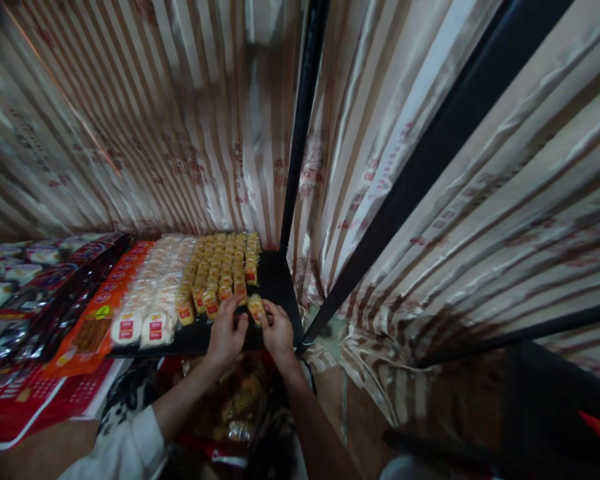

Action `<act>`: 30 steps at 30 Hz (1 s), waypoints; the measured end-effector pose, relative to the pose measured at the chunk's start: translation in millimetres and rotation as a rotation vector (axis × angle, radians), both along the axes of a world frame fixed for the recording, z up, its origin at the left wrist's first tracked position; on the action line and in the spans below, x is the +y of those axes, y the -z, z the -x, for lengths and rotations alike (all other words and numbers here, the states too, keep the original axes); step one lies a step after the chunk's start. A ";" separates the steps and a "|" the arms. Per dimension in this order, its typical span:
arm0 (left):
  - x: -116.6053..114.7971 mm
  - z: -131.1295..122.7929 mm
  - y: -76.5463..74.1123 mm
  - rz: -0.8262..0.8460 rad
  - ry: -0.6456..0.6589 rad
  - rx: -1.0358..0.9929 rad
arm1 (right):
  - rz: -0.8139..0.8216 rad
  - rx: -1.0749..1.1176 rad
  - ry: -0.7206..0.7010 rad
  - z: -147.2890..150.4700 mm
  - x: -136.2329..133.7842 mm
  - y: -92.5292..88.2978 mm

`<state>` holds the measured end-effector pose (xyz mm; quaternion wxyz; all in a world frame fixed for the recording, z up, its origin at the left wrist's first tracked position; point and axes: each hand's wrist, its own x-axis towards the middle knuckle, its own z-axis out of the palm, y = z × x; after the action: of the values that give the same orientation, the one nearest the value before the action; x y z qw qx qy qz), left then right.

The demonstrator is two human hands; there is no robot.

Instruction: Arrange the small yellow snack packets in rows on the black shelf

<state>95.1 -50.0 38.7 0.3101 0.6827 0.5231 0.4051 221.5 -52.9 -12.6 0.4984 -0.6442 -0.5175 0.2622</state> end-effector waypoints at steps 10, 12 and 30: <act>10.4 -32.2 34.1 0.246 -0.017 -0.117 | 0.004 0.033 0.110 0.3 73.5 19.3; 17.5 -33.7 38.0 0.281 -0.031 -0.132 | 0.030 -0.018 0.104 1.8 82.9 18.1; 31.2 -39.4 76.1 0.449 -0.040 -0.497 | -0.063 -0.130 0.045 3.4 96.3 35.2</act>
<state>134.5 -18.8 -37.4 0.5630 0.4671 0.5209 0.4399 218.1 43.4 -47.8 0.4895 -0.6555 -0.5421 0.1919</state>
